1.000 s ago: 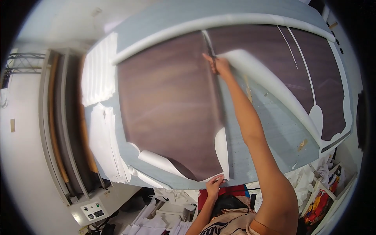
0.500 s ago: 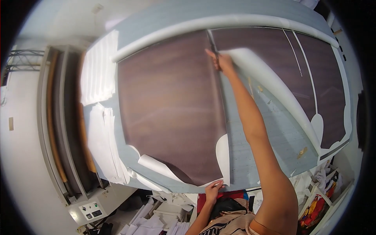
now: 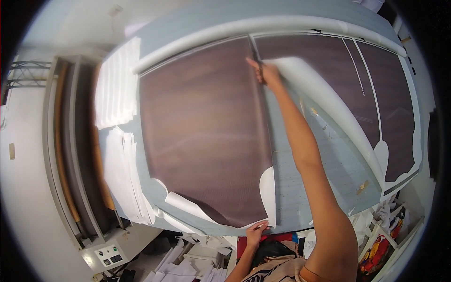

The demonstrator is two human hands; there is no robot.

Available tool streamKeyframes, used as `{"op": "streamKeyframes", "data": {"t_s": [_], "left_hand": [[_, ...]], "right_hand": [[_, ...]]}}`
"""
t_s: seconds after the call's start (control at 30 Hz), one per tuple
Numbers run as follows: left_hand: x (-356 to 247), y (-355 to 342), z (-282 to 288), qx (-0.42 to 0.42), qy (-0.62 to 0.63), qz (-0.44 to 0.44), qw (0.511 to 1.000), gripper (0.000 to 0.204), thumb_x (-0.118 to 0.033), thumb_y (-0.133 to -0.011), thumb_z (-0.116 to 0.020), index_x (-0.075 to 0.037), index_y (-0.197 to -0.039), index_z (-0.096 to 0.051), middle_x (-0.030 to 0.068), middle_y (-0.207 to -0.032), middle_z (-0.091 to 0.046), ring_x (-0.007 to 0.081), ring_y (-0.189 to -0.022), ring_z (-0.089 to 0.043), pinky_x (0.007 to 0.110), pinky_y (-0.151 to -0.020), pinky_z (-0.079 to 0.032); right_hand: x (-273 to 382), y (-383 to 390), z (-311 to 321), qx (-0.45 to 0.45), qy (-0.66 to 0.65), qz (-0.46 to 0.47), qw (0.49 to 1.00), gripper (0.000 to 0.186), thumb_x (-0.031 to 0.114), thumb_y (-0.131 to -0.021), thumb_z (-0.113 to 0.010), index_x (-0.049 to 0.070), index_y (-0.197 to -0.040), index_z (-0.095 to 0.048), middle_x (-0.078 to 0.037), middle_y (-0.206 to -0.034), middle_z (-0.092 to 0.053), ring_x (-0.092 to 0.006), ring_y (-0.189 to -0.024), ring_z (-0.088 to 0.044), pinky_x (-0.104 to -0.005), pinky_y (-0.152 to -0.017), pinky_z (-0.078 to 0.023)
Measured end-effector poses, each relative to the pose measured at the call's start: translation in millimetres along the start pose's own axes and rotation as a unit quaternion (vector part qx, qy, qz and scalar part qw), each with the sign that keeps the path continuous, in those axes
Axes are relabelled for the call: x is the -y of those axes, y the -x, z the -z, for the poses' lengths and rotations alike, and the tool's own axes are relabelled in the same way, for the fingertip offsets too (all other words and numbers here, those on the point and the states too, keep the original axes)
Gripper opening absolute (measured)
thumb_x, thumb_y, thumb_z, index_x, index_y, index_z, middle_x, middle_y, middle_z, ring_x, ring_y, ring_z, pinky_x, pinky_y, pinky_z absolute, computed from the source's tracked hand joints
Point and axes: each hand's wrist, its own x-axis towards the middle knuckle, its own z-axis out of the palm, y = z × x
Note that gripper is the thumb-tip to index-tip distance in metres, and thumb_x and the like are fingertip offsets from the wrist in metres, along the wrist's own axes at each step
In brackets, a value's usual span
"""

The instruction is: Cutting out garment patterns from a large roll of white fabric using scissors on a production table.

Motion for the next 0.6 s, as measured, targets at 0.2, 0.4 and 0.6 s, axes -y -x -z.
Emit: {"op": "streamKeyframes", "data": {"t_s": [0.2,0.4,0.6], "left_hand": [[-23,14,-2,0.048,0.006,0.029,0.998,0.031,-0.014,-0.094,-0.074,-0.002,-0.123,-0.071,0.0074,-0.092,-0.074,0.0134,-0.080,-0.071,0.024,-0.074,-0.055],[-108,48,20,0.168,-0.450,-0.088,0.873,0.047,-0.039,-0.093,-0.073,-0.006,-0.126,-0.069,0.0124,-0.086,-0.076,0.0249,-0.074,-0.073,0.038,-0.068,-0.057],[-326,-21,-118,-0.080,-0.458,-0.584,0.665,0.027,-0.024,-0.095,-0.067,-0.001,-0.109,-0.069,0.0219,-0.097,-0.068,0.0410,-0.091,-0.064,0.047,-0.080,-0.051]], "right_hand": [[-1,16,-2,-0.010,0.037,0.029,0.999,0.052,0.053,-0.072,-0.089,0.014,-0.065,-0.056,0.002,-0.056,-0.054,-0.0087,-0.044,-0.051,-0.0251,-0.043,-0.039],[-14,129,28,0.027,0.106,-0.025,0.994,0.055,0.058,-0.081,-0.080,0.016,-0.060,-0.051,0.002,-0.051,-0.050,-0.0103,-0.041,-0.047,-0.0287,-0.041,-0.035],[45,283,98,0.041,0.157,-0.029,0.986,0.048,0.034,-0.087,-0.082,0.008,-0.059,-0.053,-0.001,-0.052,-0.050,-0.0102,-0.039,-0.044,-0.0273,-0.042,-0.034]]}}
